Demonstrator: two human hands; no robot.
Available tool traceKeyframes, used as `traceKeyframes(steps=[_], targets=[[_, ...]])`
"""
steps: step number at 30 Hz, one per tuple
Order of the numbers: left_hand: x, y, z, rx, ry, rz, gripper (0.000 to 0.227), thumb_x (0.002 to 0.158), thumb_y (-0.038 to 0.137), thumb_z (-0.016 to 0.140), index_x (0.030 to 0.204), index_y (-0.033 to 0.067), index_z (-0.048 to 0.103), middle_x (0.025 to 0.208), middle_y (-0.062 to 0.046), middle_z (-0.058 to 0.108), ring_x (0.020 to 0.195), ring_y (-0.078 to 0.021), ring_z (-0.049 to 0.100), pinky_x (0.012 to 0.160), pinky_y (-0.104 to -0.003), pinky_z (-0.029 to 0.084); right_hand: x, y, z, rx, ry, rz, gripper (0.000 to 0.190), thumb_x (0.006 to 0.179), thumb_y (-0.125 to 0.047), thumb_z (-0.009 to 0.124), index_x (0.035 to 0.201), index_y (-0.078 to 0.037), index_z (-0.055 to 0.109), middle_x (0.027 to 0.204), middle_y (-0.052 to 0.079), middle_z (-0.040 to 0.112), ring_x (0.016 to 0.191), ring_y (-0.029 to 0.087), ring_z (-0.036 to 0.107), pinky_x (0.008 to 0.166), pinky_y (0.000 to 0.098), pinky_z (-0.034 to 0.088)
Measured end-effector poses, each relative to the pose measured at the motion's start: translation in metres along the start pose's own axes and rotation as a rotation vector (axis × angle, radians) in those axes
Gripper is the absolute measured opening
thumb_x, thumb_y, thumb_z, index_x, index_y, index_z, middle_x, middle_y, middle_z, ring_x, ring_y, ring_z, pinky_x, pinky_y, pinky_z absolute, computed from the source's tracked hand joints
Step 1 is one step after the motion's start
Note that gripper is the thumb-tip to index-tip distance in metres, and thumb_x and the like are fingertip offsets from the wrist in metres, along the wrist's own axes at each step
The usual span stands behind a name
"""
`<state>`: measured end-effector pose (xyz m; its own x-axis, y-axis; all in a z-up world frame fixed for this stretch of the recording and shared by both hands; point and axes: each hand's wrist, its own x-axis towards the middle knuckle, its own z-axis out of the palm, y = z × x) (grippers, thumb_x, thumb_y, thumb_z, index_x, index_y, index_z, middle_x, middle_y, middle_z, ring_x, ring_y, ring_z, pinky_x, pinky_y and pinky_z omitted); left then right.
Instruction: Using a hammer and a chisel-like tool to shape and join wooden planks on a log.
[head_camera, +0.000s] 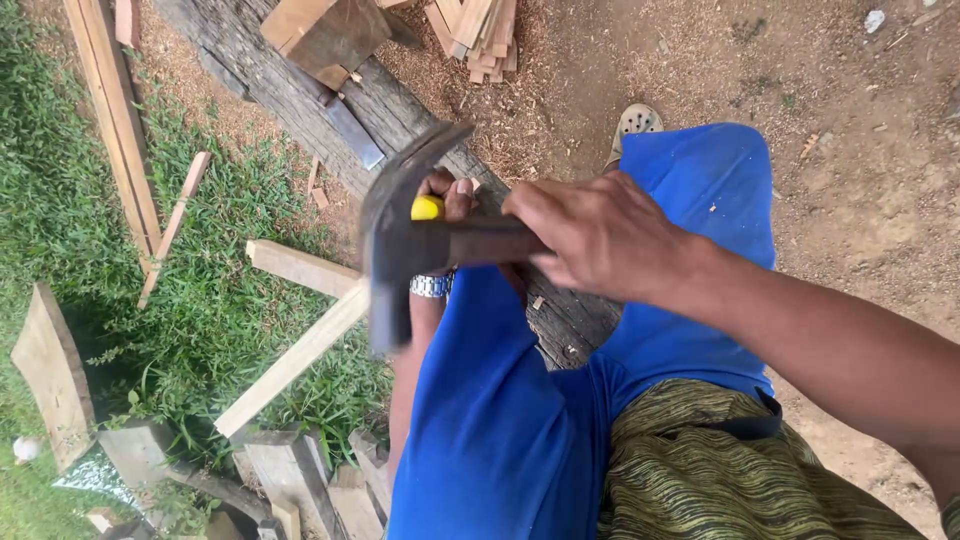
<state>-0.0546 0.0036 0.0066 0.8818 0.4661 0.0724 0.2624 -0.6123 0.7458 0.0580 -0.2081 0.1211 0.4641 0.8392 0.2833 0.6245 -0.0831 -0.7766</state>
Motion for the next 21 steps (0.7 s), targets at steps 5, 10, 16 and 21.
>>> traceKeyframes(steps=[5, 10, 16, 21], targets=[[0.023, -0.011, 0.019, -0.308, 0.042, 0.076, 0.022, 0.088, 0.016, 0.084, 0.095, 0.0071, 0.065, 0.078, -0.002, 0.064, 0.072, -0.0128, 0.060, 0.065, -0.032, 0.046, -0.024, 0.018, 0.016, -0.183, -0.182, 0.401, 0.043, 0.079, -0.013, 0.077, 0.112, -0.002, 0.051, 0.076, 0.017, 0.067, 0.068, 0.040, 0.069, 0.057, 0.0517, 0.054], [0.069, 0.013, 0.019, -0.977, 0.173, -0.069, 0.025, 0.094, 0.021, 0.081, 0.091, 0.0089, 0.059, 0.070, -0.001, 0.059, 0.060, -0.0084, 0.056, 0.054, -0.025, 0.046, -0.055, 0.045, 0.007, -0.113, -0.093, 0.569, 0.030, 0.086, -0.013, 0.072, 0.106, -0.003, 0.052, 0.071, 0.015, 0.064, 0.061, 0.035, 0.066, 0.054, 0.0494, 0.052], [0.100, 0.015, 0.047, -0.442, -0.257, 0.104, 0.025, 0.101, 0.027, 0.078, 0.099, 0.0087, 0.060, 0.086, -0.001, 0.064, 0.078, -0.0113, 0.064, 0.070, -0.029, 0.055, -0.086, 0.056, -0.011, -0.103, 0.035, 0.775, 0.027, 0.090, -0.019, 0.073, 0.103, -0.002, 0.057, 0.071, 0.015, 0.061, 0.061, 0.030, 0.064, 0.058, 0.0478, 0.049], [0.109, 0.017, 0.085, -0.441, -0.434, 0.087, 0.028, 0.097, 0.032, 0.076, 0.101, 0.0101, 0.059, 0.085, -0.001, 0.066, 0.076, -0.0110, 0.068, 0.068, -0.030, 0.058, -0.120, 0.077, -0.015, -0.187, 0.059, 0.862, 0.037, 0.089, -0.021, 0.078, 0.115, -0.002, 0.060, 0.073, 0.016, 0.063, 0.065, 0.029, 0.066, 0.064, 0.0454, 0.052]])
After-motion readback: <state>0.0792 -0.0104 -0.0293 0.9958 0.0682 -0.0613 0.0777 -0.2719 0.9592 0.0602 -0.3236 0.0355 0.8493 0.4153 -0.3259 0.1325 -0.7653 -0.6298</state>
